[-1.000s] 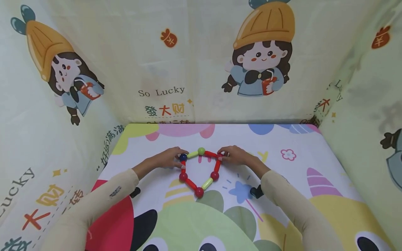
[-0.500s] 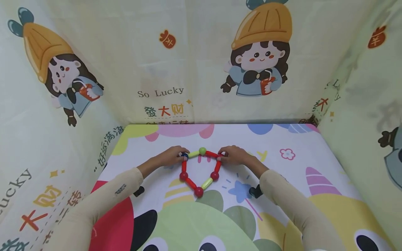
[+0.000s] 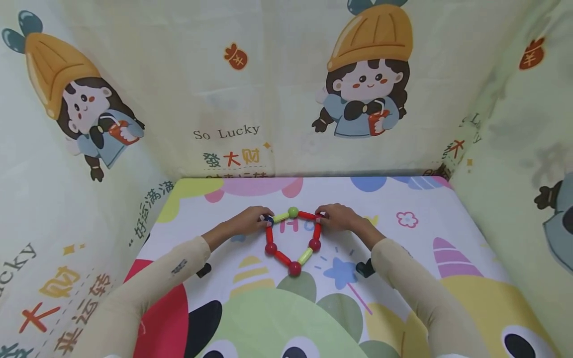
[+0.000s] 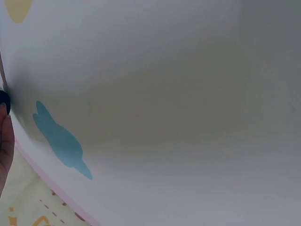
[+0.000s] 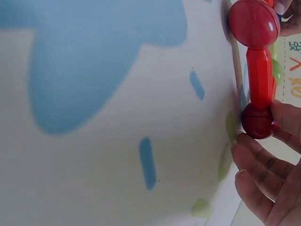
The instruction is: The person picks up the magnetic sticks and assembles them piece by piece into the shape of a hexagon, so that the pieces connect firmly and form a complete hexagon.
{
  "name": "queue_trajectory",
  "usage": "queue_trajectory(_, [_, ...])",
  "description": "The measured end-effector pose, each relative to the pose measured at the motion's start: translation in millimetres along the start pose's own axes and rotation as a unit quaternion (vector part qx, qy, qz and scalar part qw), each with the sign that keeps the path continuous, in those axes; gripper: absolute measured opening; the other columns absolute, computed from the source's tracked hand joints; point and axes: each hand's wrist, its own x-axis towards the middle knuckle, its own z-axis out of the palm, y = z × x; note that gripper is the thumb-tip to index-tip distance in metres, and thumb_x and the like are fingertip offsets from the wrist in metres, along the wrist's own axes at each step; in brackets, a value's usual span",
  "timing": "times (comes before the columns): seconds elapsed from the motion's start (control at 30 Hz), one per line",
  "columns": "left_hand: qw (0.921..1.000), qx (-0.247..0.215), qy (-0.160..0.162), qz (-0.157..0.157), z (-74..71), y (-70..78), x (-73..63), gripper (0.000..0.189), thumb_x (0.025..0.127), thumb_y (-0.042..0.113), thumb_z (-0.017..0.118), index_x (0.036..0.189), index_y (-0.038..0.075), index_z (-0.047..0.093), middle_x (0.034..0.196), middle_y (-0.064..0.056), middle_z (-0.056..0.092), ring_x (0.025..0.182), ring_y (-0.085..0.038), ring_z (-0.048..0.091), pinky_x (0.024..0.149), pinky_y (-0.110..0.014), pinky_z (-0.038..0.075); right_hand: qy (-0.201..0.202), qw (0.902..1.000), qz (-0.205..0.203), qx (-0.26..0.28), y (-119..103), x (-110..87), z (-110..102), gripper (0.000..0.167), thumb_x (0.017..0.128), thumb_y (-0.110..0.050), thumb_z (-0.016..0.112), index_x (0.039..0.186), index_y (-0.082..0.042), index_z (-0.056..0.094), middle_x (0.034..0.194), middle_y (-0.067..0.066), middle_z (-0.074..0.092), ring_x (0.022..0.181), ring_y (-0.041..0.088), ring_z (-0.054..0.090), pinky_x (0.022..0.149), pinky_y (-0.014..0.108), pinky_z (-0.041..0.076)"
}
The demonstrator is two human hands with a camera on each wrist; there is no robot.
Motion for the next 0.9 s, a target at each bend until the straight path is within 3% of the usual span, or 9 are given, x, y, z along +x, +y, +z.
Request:
queue_trajectory(0.3, [0.9999, 0.012, 0.004, -0.003, 0.0, 1.6, -4.6, 0.040, 0.098, 0.023, 0.066, 0.136, 0.011, 0.061, 0.128, -0.009, 0.062, 0.117, -0.024, 0.056, 0.105, -0.041, 0.048, 0.021, 0.9997, -0.007, 0.007, 0.5, -3.6, 4.9, 0.038, 0.098, -0.029, 0.065, 0.132, -0.013, 0.063, 0.110, 0.009, 0.068, 0.094, 0.021, 0.060, 0.081, 0.039, 0.055])
queue_trajectory(0.6, [0.9998, 0.011, 0.016, -0.007, 1.9, 1.0, -5.8, 0.035, 0.099, 0.021, 0.065, 0.132, 0.010, 0.064, 0.123, -0.008, 0.065, 0.111, -0.022, 0.058, 0.103, -0.040, 0.050, 0.012, 0.9996, -0.025, 0.003, 0.2, -0.8, 7.8, 0.037, 0.098, -0.025, 0.064, 0.132, -0.012, 0.062, 0.113, 0.009, 0.068, 0.097, 0.022, 0.060, 0.085, 0.040, 0.056])
queue_trajectory(0.9, [0.9996, 0.015, 0.019, -0.015, 0.5, 4.9, -8.7, 0.038, 0.099, 0.021, 0.064, 0.135, 0.009, 0.062, 0.127, -0.011, 0.065, 0.114, -0.025, 0.058, 0.104, -0.042, 0.049, 0.019, 0.9998, -0.010, 0.004, 0.1, -1.8, 7.4, 0.044, 0.097, -0.032, 0.065, 0.136, -0.010, 0.060, 0.113, 0.011, 0.068, 0.098, 0.023, 0.062, 0.082, 0.040, 0.057])
